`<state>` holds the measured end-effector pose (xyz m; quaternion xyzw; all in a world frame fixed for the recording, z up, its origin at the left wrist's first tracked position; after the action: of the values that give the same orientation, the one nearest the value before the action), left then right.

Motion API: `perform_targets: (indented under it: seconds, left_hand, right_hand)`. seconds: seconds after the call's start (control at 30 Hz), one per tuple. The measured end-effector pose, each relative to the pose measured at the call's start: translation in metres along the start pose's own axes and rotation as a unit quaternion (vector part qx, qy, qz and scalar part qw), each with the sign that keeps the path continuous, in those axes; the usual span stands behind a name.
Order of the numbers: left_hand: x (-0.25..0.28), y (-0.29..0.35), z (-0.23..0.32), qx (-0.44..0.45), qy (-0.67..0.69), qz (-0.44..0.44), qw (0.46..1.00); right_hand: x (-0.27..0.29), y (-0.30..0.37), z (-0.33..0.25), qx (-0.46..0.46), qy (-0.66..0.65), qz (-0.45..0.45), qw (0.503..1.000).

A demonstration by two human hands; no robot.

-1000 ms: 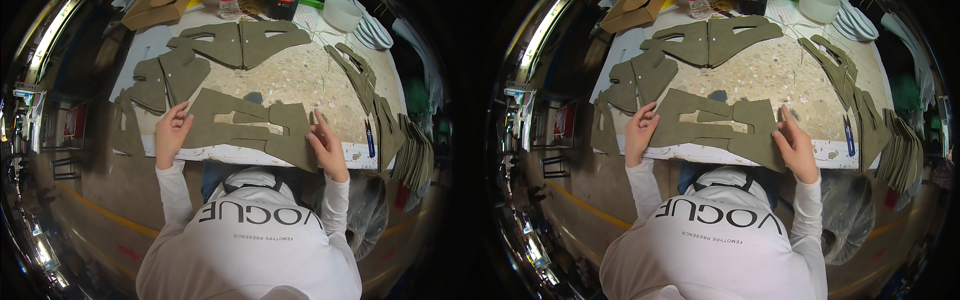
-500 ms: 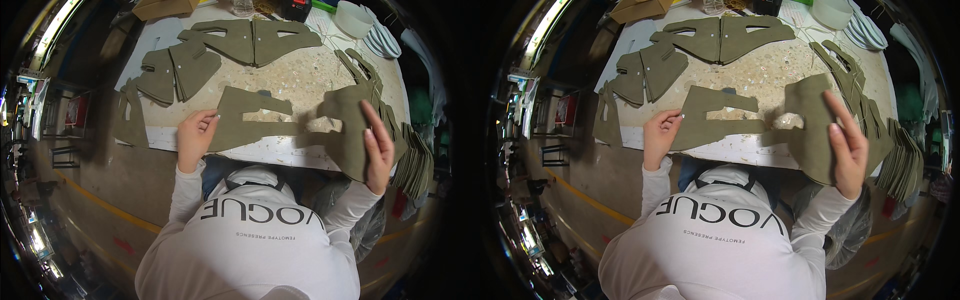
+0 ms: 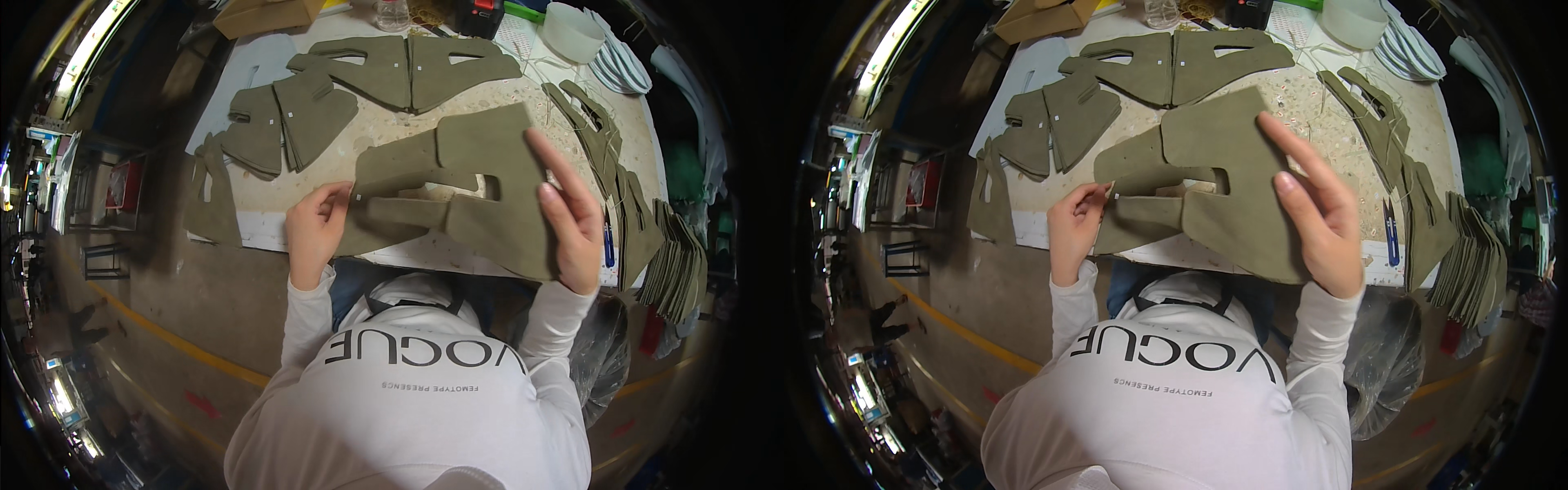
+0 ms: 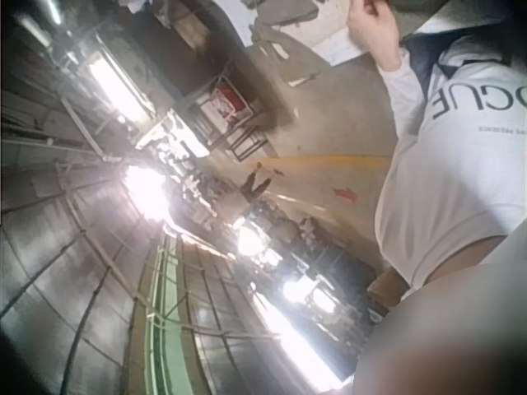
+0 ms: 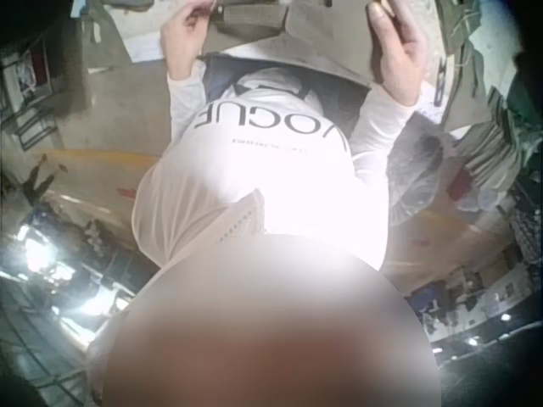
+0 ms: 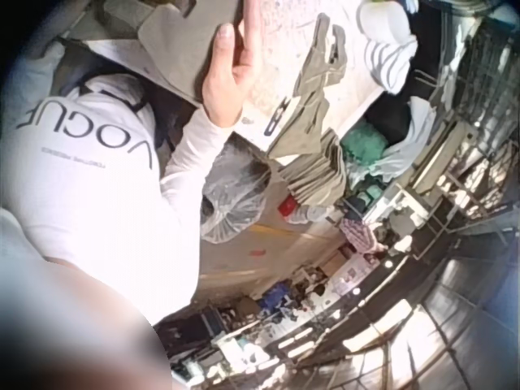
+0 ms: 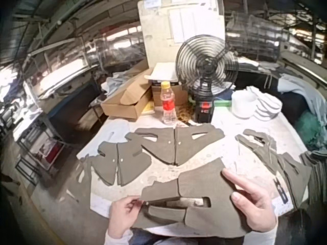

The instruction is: The person sorts and stacks olive-green fabric pieces on a worktable, aligning edges and folding them into neat piles. They occasionally move pieces aside and reposition stacks, then tie a bundle with a rubber band and place it into a plastic bag.

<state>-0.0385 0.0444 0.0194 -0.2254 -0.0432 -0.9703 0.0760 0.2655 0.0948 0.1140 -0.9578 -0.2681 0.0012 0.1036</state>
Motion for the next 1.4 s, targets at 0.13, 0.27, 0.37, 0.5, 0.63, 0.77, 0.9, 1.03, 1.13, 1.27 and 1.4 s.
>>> perform_targets:
  seconds: [0.13,0.27,0.37,0.5,0.63,0.77,0.9,1.03,1.13,1.27,1.4]
  left_hand:
    - [0.001,-0.003,-0.004,0.018,0.03,-0.018,0.999]
    - [-0.004,-0.01,0.0,-0.012,0.059,-0.125,0.99]
    - [-0.01,-0.015,0.011,-0.054,0.07,-0.205,0.975]
    - [0.013,-0.015,0.034,-0.093,0.108,-0.202,0.969]
    - [0.059,0.0,0.063,-0.095,0.231,-0.16,0.955]
    - [0.063,-0.004,0.095,-0.145,0.247,-0.19,0.939]
    - [0.019,-0.014,0.121,-0.163,0.222,-0.292,0.916]
    - [-0.02,-0.012,0.141,-0.177,0.213,-0.359,0.891]
    - [-0.036,-0.016,0.134,-0.158,0.222,-0.376,0.886]
    - [-0.044,-0.035,0.089,-0.097,0.211,-0.379,0.896]
    - [-0.035,-0.046,0.04,-0.017,0.218,-0.385,0.897]
  right_hand:
    - [0.002,-0.006,0.072,-0.095,0.012,-0.038,0.995]
    - [0.012,0.006,0.106,-0.121,0.118,-0.017,0.985]
    - [0.014,0.011,0.108,-0.073,0.149,-0.034,0.986]
    - [0.026,0.019,0.109,-0.122,0.084,-0.019,0.989]
    - [0.037,0.042,0.094,-0.119,0.163,0.067,0.977]
    - [0.022,0.072,0.076,-0.163,0.317,0.07,0.932]
    - [0.006,0.085,0.07,-0.199,0.31,0.079,0.926]
    - [0.004,0.083,0.068,-0.181,0.292,0.098,0.934]
    - [0.005,0.085,0.069,-0.176,0.272,0.098,0.941]
    - [0.008,0.091,0.068,-0.178,0.268,0.092,0.942]
    - [0.016,0.088,0.077,-0.198,0.138,0.104,0.965]
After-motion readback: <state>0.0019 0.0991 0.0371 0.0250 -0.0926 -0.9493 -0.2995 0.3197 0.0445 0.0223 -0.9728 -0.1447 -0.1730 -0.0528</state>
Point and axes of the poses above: each hand's wrist, its own y-axis away from the middle knuckle, its own x-axis out of the back of the hand, z = x × y, the point moved 4 cm from there along -y, towards the middle knuckle, and after that the axes turned 14 degrees about -z, right-handed, at the moved point
